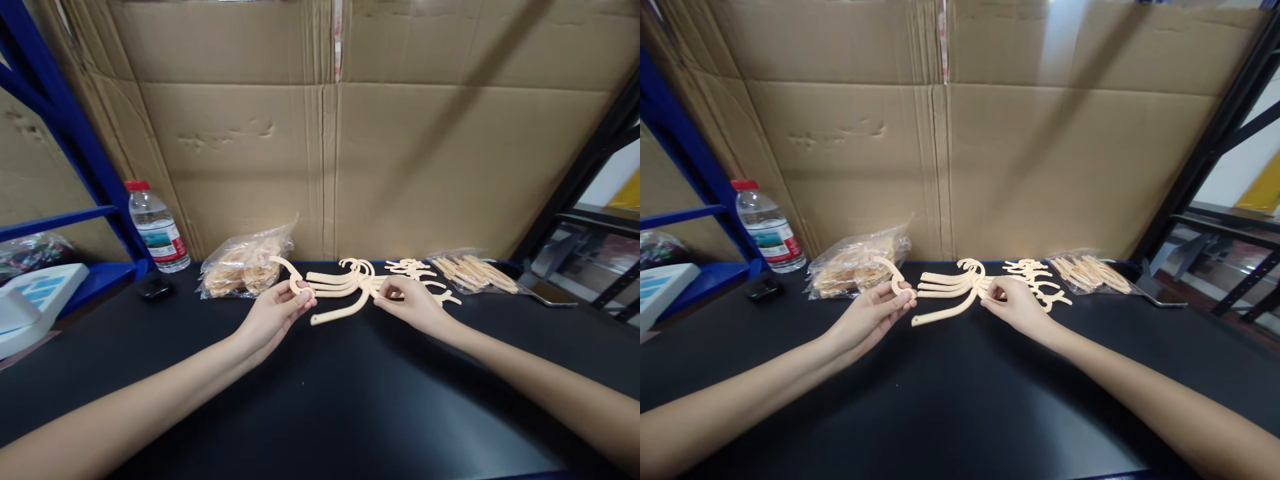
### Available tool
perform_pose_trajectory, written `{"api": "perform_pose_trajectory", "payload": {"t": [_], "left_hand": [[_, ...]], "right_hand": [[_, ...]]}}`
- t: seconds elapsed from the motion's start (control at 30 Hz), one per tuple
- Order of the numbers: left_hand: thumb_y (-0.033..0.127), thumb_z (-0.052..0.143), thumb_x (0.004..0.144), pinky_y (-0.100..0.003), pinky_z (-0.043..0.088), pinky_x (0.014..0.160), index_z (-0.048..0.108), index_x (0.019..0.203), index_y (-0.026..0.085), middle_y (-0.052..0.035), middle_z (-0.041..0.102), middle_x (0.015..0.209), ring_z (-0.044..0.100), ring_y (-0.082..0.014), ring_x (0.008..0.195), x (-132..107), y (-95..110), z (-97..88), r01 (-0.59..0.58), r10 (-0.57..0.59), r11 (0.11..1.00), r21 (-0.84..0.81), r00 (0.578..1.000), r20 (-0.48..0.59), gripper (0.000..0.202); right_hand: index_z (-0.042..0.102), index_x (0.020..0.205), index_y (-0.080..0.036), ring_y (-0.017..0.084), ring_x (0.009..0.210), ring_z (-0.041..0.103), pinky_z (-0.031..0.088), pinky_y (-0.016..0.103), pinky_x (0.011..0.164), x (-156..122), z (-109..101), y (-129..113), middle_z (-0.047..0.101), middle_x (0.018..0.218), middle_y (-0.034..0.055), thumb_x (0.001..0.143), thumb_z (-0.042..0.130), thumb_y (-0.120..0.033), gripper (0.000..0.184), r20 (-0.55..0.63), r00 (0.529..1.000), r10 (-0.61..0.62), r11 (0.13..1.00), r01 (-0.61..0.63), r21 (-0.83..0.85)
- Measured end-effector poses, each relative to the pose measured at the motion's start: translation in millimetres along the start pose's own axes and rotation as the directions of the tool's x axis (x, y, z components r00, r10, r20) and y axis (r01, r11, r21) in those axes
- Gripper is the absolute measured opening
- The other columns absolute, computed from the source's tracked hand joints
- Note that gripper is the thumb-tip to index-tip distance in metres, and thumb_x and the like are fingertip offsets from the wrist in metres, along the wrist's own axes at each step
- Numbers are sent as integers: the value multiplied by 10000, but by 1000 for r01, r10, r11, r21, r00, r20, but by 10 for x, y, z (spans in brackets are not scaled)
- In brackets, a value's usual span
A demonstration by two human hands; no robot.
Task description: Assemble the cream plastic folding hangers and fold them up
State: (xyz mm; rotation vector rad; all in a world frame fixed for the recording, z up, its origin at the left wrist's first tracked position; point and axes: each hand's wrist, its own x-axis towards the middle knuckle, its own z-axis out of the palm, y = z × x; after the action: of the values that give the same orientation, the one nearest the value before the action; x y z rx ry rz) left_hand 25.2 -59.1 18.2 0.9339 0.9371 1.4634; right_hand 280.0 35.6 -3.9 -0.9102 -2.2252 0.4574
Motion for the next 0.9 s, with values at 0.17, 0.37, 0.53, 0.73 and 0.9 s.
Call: {"api": "perform_pose_trajectory", "payload": {"t": [0.17, 0.37, 0.53, 0.73, 0.9], "left_hand": [[160, 826, 651, -166, 508, 742, 681, 829, 122, -1, 645, 746, 614, -85, 720, -5, -78, -39, 41, -41, 999, -29, 999, -13, 233], [230, 767, 743, -201, 470, 732, 626, 738, 138, 13, 562, 738, 542, -83, 714, -35, -223, -41, 68, -64, 996, -49, 995, 82, 168], [209, 718, 789, -270, 466, 803, 587, 793, 178, 2, 567, 867, 529, -103, 805, -70, -247, -46, 160, -135, 978, -135, 975, 176, 134], [182, 700, 772, -282, 479, 755, 547, 805, 180, -41, 603, 948, 577, -138, 813, -98, -225, -25, 232, -177, 957, -175, 943, 282, 156], [178, 675, 769, -291, 485, 742, 529, 799, 183, -46, 606, 951, 605, -163, 816, -115, -214, -8, 244, -190, 957, -161, 937, 292, 149]], "right_hand": [[527, 868, -200, 175, 735, 615, 536, 317, 685, -130, -122, -62, 611, 808, 28, 794, 617, -310, 161, -44, 998, 38, 980, -29, 197], [507, 842, -210, 165, 707, 594, 530, 317, 676, -253, -192, -75, 597, 885, 49, 896, 530, -313, 119, 14, 1000, 1, 965, -5, 262], [524, 834, -221, 173, 683, 557, 498, 304, 623, -312, -210, -123, 580, 808, 35, 922, 501, -322, 136, -33, 999, -10, 981, 17, 194], [580, 793, -229, 185, 673, 584, 471, 299, 602, -331, -231, -225, 617, 752, 29, 926, 494, -323, 183, -102, 993, -52, 991, 64, 121], [620, 814, -247, 201, 689, 617, 494, 317, 621, -345, -252, -302, 646, 733, 30, 916, 511, -305, 160, -159, 980, -116, 989, 129, 69]]}}
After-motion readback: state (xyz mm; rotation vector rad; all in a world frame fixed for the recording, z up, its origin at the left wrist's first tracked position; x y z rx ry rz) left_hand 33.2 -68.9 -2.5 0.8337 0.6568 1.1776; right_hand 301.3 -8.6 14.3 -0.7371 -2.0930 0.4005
